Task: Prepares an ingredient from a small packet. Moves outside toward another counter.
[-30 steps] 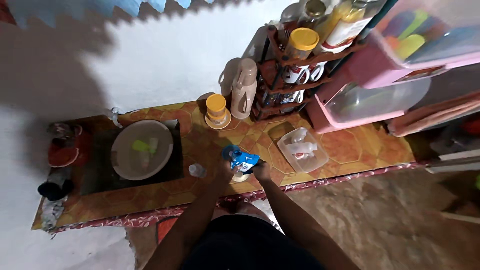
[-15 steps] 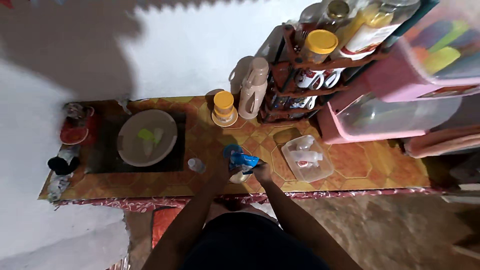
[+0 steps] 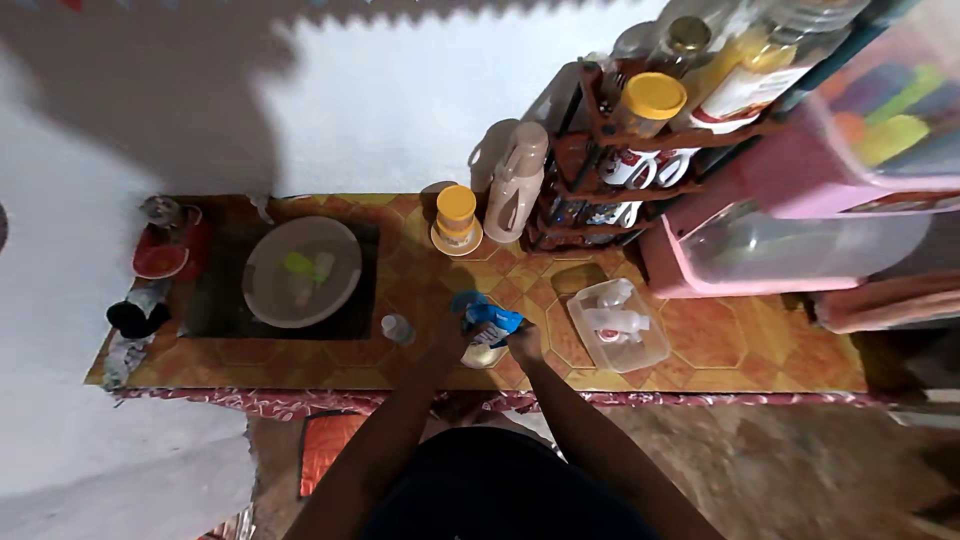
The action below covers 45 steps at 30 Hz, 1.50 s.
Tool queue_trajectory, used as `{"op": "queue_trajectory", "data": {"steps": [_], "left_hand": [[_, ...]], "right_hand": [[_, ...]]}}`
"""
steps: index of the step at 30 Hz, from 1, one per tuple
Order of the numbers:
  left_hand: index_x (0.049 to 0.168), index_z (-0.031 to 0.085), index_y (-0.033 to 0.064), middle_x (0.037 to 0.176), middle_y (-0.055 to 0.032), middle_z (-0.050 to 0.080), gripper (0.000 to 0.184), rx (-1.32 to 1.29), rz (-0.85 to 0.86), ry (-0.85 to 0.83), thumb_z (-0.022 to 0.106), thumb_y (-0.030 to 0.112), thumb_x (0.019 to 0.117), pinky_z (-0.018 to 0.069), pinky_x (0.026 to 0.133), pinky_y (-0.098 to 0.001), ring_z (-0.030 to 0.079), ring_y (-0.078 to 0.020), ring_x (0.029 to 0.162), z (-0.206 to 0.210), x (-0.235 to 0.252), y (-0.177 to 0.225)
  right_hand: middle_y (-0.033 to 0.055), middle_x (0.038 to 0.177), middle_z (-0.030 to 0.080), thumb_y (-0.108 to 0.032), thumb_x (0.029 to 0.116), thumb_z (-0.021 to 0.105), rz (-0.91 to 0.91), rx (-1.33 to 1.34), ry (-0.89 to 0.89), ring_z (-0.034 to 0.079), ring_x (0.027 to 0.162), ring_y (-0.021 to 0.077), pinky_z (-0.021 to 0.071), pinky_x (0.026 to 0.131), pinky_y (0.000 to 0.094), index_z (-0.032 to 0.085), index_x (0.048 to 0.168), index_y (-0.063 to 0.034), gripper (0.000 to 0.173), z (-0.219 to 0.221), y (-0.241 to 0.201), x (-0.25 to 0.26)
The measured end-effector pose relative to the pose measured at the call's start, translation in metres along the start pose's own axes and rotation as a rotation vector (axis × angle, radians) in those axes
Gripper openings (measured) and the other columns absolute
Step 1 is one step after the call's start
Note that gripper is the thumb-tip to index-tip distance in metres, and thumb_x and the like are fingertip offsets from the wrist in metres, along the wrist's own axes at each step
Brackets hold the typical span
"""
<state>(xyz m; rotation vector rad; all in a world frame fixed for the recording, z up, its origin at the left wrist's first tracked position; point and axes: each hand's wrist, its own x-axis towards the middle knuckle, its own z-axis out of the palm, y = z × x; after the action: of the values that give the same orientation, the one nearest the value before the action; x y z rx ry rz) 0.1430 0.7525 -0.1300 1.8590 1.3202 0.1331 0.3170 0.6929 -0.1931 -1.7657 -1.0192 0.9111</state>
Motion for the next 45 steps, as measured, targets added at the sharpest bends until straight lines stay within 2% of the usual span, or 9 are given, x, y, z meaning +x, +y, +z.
{"op": "queue_trajectory", "data": {"steps": [13, 15, 18, 20, 25, 29, 34, 40, 45], "left_hand": [[0.141, 0.055, -0.0034, 0.14, -0.027, 0.058, 0.053, 0.096, -0.02, 0.008, 0.05, 0.038, 0.1078, 0.0368, 0.118, -0.0513, 0.052, -0.0389, 0.136, 0.003, -0.001, 0.014], [0.142, 0.054, -0.0044, 0.139, -0.0275, 0.058, 0.055, 0.074, 0.011, -0.003, 0.054, 0.038, 0.1063, 0.0368, 0.117, -0.0521, 0.052, -0.0392, 0.136, 0.003, -0.002, 0.009], [0.143, 0.052, -0.0041, 0.137, -0.0265, 0.06, 0.064, -0.052, 0.058, 0.012, 0.067, 0.039, 0.0986, 0.0406, 0.116, -0.0491, 0.056, -0.036, 0.132, 0.003, -0.004, -0.001], [0.146, 0.049, -0.0026, 0.14, -0.0264, 0.058, 0.069, -0.1, 0.035, -0.01, 0.069, 0.042, 0.097, 0.0402, 0.117, -0.0482, 0.054, -0.0346, 0.134, 0.002, -0.005, -0.006], [0.141, 0.054, -0.0038, 0.138, -0.0268, 0.058, 0.068, -0.13, -0.062, 0.004, 0.073, 0.042, 0.0942, 0.0402, 0.116, -0.0486, 0.054, -0.0356, 0.133, 0.002, -0.006, -0.004], [0.141, 0.055, -0.0035, 0.14, -0.0273, 0.057, 0.068, -0.176, -0.071, 0.081, 0.075, 0.04, 0.093, 0.039, 0.117, -0.0489, 0.052, -0.0369, 0.135, 0.007, -0.005, -0.004], [0.139, 0.053, -0.0066, 0.134, -0.0246, 0.062, 0.067, -0.302, -0.123, 0.183, 0.078, 0.033, 0.0916, 0.0448, 0.113, -0.0431, 0.059, -0.0302, 0.128, 0.014, -0.004, -0.005], [0.136, 0.057, -0.0064, 0.134, -0.0253, 0.062, 0.062, -0.269, -0.081, 0.21, 0.077, 0.032, 0.0922, 0.0417, 0.115, -0.0452, 0.057, -0.0331, 0.131, 0.016, -0.005, -0.001], [0.132, 0.061, -0.0054, 0.13, -0.0241, 0.064, 0.058, -0.253, -0.08, 0.232, 0.078, 0.032, 0.0915, 0.0428, 0.114, -0.0452, 0.059, -0.0326, 0.128, 0.021, -0.006, 0.004]], "right_hand": [[0.0207, 0.102, 0.075, -0.003, 0.0908, 0.069, 0.0, -0.071, 0.036, 0.072, 0.1, 0.0297, 0.0539, 0.095, 0.0509, 0.074, 0.103, 0.0058, 0.016, 0.002, -0.006, 0.003], [0.02, 0.104, 0.074, 0.0, 0.09, 0.069, -0.012, -0.029, 0.016, 0.071, 0.101, 0.0275, 0.0545, 0.095, 0.0487, 0.074, 0.103, 0.0063, 0.016, 0.001, -0.002, 0.005], [0.0186, 0.107, 0.073, 0.007, 0.0869, 0.068, -0.062, 0.068, -0.07, 0.07, 0.101, 0.0215, 0.0567, 0.094, 0.0403, 0.073, 0.103, 0.007, 0.017, -0.001, 0.006, 0.007], [0.0204, 0.11, 0.071, 0.01, 0.0847, 0.068, -0.052, 0.083, -0.145, 0.069, 0.102, 0.0211, 0.0567, 0.093, 0.0374, 0.072, 0.102, 0.0086, 0.018, -0.005, 0.003, 0.007], [0.0215, 0.114, 0.07, 0.009, 0.0846, 0.068, -0.067, 0.051, -0.206, 0.068, 0.105, 0.023, 0.0561, 0.094, 0.0375, 0.073, 0.104, 0.008, 0.02, -0.006, 0.0, 0.009], [0.0221, 0.11, 0.07, 0.01, 0.0849, 0.067, -0.075, 0.021, -0.198, 0.069, 0.102, 0.024, 0.0569, 0.092, 0.0373, 0.072, 0.103, 0.0087, 0.019, -0.005, 0.003, 0.008], [0.0207, 0.11, 0.071, 0.006, 0.0887, 0.067, 0.029, -0.004, -0.18, 0.069, 0.097, 0.0226, 0.0565, 0.091, 0.0367, 0.068, 0.119, 0.0075, 0.031, -0.01, -0.003, 0.002], [0.0188, 0.102, 0.07, 0.007, 0.0884, 0.065, 0.034, -0.001, -0.153, 0.068, 0.092, 0.0212, 0.0564, 0.086, 0.037, 0.068, 0.118, 0.0071, 0.03, -0.011, -0.001, 0.002], [0.0181, 0.116, 0.068, 0.001, 0.0954, 0.059, 0.168, -0.065, -0.227, 0.07, 0.087, 0.0247, 0.0595, 0.072, 0.0421, 0.063, 0.131, -0.0015, 0.036, -0.012, -0.018, -0.001]]}}
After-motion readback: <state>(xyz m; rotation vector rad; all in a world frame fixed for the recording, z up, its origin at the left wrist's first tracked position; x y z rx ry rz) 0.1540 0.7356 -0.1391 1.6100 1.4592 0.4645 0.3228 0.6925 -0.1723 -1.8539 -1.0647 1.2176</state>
